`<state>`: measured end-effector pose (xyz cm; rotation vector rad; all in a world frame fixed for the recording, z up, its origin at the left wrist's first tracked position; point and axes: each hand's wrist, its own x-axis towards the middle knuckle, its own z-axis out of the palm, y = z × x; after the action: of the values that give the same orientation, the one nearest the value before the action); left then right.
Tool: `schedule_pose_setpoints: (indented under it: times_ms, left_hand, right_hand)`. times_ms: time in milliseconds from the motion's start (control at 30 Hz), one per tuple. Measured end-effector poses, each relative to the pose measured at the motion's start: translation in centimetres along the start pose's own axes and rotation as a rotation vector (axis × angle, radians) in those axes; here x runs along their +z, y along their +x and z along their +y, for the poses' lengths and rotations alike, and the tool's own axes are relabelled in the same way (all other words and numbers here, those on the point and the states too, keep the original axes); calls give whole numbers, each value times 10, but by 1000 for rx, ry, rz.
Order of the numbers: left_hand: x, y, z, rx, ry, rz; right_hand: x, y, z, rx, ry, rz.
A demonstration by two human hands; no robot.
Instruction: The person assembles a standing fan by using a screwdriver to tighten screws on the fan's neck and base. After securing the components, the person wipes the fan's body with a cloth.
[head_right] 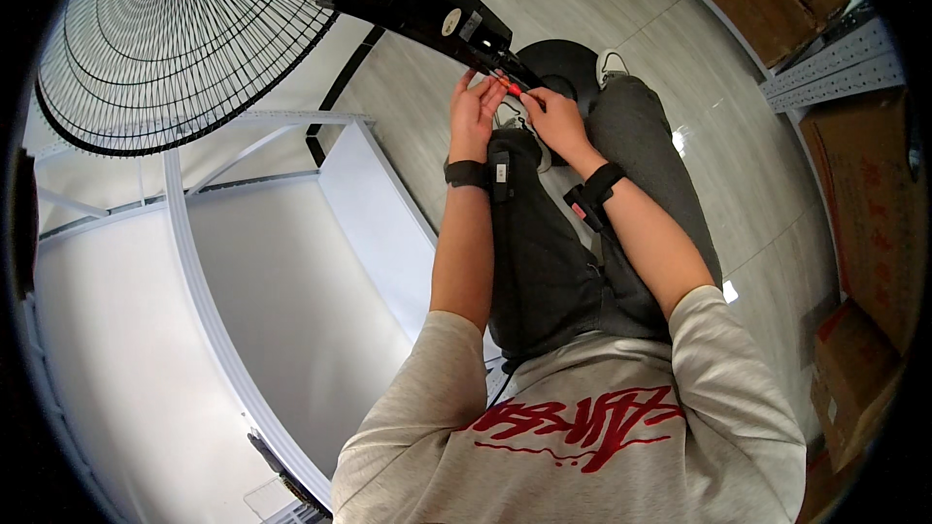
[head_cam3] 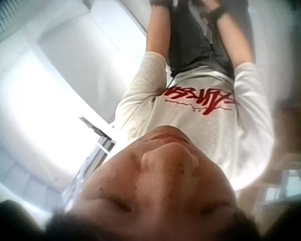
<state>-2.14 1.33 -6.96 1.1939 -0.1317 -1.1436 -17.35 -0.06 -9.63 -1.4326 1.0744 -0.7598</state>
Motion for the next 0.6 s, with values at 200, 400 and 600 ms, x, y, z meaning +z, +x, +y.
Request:
schedule_pose_setpoints:
  times_ms: [200, 400, 600]
  left_hand:
    - [-4, 1, 0, 1, 39, -10]
    - [-2, 2, -2, 2, 13, -53]
    - [-8, 6, -4, 10, 16, -64]
  right_hand:
    - [-8, -4, -26, 15, -120, -19]
    - [-3, -7, -16, -333, -330, 199]
    - [-10, 2, -22, 122, -5, -107]
